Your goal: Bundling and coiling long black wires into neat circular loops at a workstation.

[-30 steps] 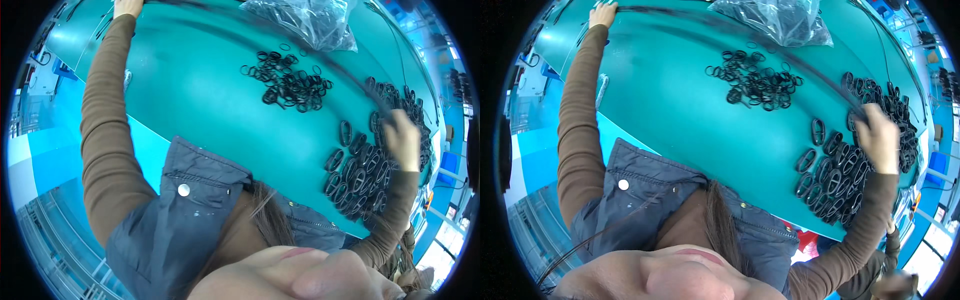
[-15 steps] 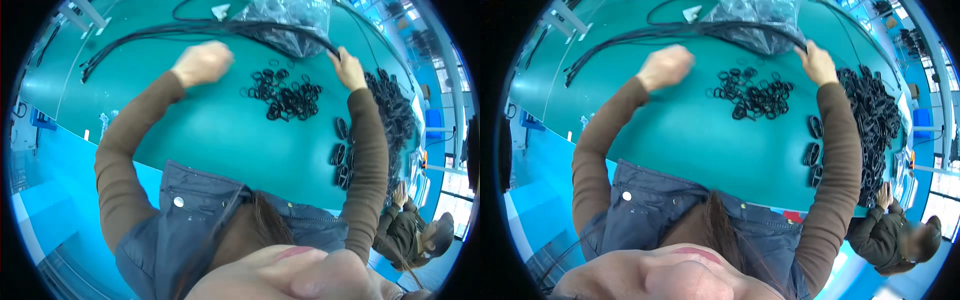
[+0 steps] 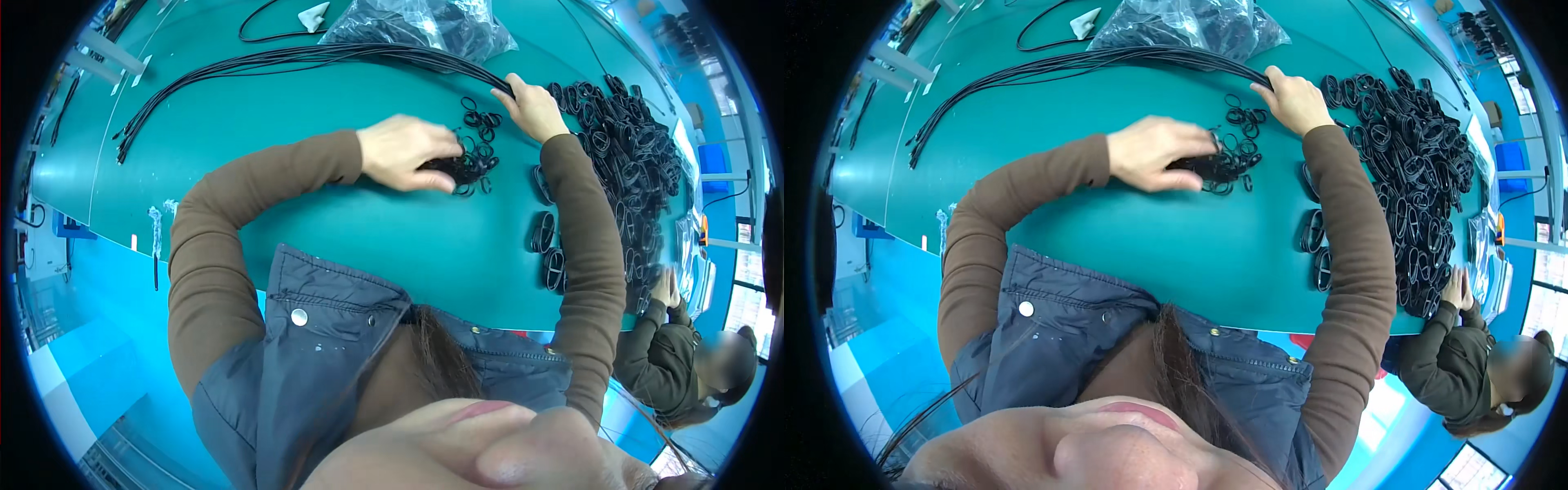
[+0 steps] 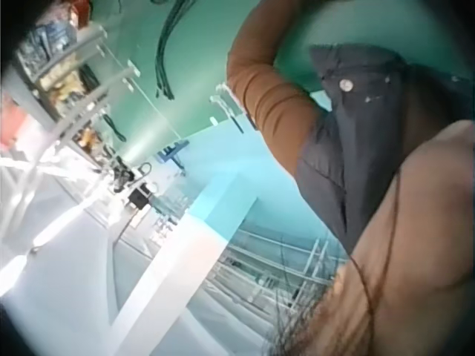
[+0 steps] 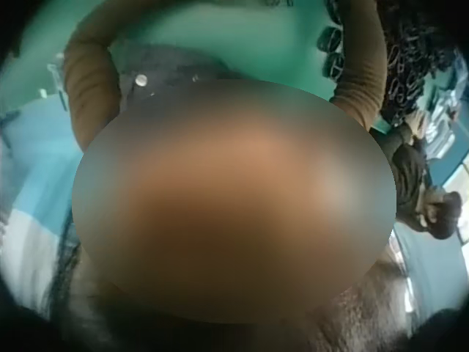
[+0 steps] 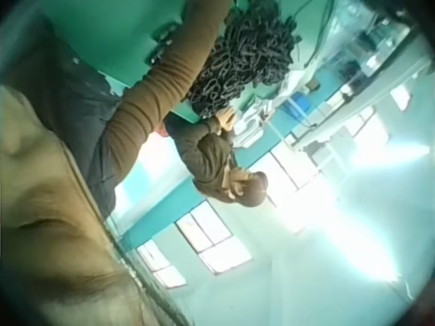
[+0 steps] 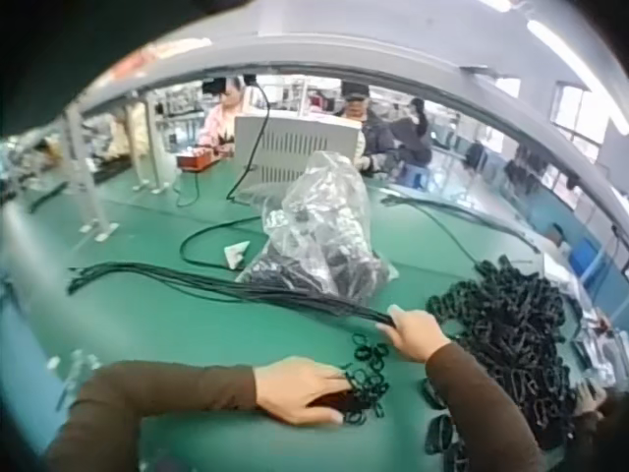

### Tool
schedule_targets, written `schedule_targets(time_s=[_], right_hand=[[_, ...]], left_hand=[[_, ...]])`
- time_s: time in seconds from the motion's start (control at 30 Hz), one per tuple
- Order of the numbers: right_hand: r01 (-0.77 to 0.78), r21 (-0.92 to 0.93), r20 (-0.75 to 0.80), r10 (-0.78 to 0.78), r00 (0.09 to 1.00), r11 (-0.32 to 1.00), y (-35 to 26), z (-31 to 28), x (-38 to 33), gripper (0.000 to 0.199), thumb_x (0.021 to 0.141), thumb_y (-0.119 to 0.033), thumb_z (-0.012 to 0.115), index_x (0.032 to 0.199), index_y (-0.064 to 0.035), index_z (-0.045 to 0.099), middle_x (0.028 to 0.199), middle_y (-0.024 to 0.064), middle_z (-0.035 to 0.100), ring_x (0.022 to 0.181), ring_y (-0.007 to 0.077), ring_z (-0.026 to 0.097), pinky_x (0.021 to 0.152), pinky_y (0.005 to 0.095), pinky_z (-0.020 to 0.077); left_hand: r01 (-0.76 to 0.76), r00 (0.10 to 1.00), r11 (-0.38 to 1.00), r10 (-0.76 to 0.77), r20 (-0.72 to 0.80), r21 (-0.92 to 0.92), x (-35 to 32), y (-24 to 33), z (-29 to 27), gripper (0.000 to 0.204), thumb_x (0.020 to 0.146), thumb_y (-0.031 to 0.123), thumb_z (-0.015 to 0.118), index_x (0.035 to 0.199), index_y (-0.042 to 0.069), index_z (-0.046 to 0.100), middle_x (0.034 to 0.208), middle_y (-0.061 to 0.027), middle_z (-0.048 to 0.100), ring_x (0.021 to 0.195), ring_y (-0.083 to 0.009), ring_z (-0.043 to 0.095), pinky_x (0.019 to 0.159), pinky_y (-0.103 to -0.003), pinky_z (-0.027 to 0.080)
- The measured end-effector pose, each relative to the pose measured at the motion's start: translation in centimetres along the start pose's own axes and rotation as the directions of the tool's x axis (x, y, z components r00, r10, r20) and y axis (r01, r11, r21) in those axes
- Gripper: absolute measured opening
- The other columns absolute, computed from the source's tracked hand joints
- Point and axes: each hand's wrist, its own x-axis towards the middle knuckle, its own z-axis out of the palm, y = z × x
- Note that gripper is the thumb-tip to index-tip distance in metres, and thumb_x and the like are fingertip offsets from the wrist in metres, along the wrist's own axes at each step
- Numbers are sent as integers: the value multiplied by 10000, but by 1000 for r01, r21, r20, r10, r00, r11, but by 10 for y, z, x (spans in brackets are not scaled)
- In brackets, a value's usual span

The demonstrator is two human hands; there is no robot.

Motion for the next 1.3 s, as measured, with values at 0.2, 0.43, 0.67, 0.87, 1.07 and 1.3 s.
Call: schedule_targets(time_s=[0.2,0.43,0.67,0.87,1.07,1.3], right_hand=[[95,-69,-76,-101,992,993,22,43,4,336,906,-420,557,941,-91,496,721,128,671,642,385,639,564,468,496],[200,-118,-97,-212,972,973,21,71,-3,303,881,-373,604,953,-96,503,702,111,640,609,330,630,531,418,485],[528,-104,-55,-535,843,843,-15,50,-40,276,895,-364,589,862,-106,497,665,67,588,573,276,606,537,357,491],[645,-29,5,-645,764,763,-12,38,-14,174,871,-235,610,886,-95,507,700,78,558,598,290,587,573,375,482],[353,38,-106,-347,932,935,-41,53,10,173,864,-190,612,945,-90,496,839,109,552,641,328,577,550,410,474],[526,199,-7,-536,845,827,-56,9,-51,246,776,-102,676,982,-74,544,840,79,532,617,261,556,558,358,461]], left_hand=[[29,953,941,76,-295,336,85,-40,8,506,919,458,521,1192,34,562,1249,-165,526,1077,-358,524,935,-454,413],[-396,895,918,380,-233,-24,16,49,39,507,869,430,629,1132,-2,588,1338,-249,428,1088,-413,514,896,-461,449],[219,904,871,-12,-428,440,-47,-15,-41,169,885,258,590,861,96,632,793,-36,607,675,-253,603,581,-333,514],[474,797,818,-242,-554,326,-81,-65,-10,245,881,305,595,930,68,634,917,-97,620,822,-285,611,753,-359,512],[257,938,938,-184,-294,234,-48,-16,14,425,881,326,611,1193,44,550,1364,-182,451,1273,-401,417,1001,-533,383],[274,823,843,43,-566,462,-109,-49,-36,608,787,309,702,1298,51,497,1274,-132,528,1137,-312,525,983,-416,424]])
